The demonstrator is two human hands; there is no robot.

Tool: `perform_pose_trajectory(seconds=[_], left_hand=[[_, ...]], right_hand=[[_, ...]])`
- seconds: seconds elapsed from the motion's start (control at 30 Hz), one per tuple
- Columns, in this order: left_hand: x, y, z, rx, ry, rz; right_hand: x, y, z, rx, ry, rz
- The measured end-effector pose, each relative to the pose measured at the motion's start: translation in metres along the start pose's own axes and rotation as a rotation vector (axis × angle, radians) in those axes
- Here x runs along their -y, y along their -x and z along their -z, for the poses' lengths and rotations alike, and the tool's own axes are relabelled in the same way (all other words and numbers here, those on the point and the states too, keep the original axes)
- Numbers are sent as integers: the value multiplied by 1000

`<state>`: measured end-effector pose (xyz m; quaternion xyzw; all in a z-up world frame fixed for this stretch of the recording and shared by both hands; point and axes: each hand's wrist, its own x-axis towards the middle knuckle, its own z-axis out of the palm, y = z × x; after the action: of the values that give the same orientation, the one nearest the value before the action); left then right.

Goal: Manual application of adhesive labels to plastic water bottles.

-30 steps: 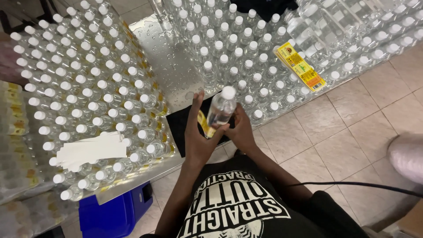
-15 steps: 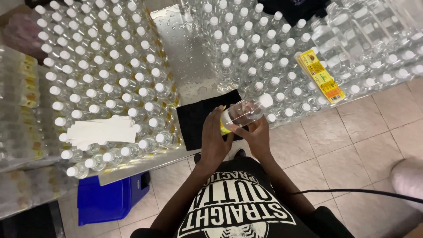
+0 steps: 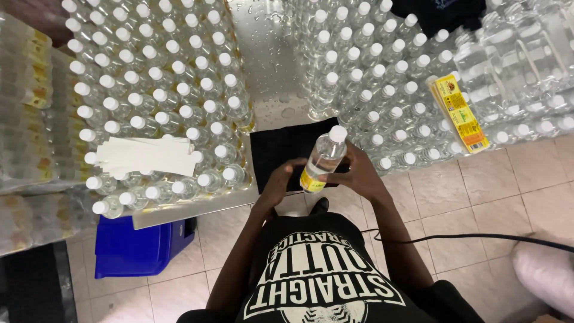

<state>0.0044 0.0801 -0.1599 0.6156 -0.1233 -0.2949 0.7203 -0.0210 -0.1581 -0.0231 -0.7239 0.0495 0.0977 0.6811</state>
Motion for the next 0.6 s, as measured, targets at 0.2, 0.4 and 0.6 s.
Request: perform_pose_trajectory(seconds=[0.2,0.4,0.6], left_hand=[[95,-56,32,-477,-1233,-40],[96,-47,20,-540,-1462,47],[80,-35,33,-527,-1457,92]], right_hand=[[-14,-42,-34,-30,73,59],[-58,-112,-103,-11,236,20],[-100,-157,-159,-27,444,-55]])
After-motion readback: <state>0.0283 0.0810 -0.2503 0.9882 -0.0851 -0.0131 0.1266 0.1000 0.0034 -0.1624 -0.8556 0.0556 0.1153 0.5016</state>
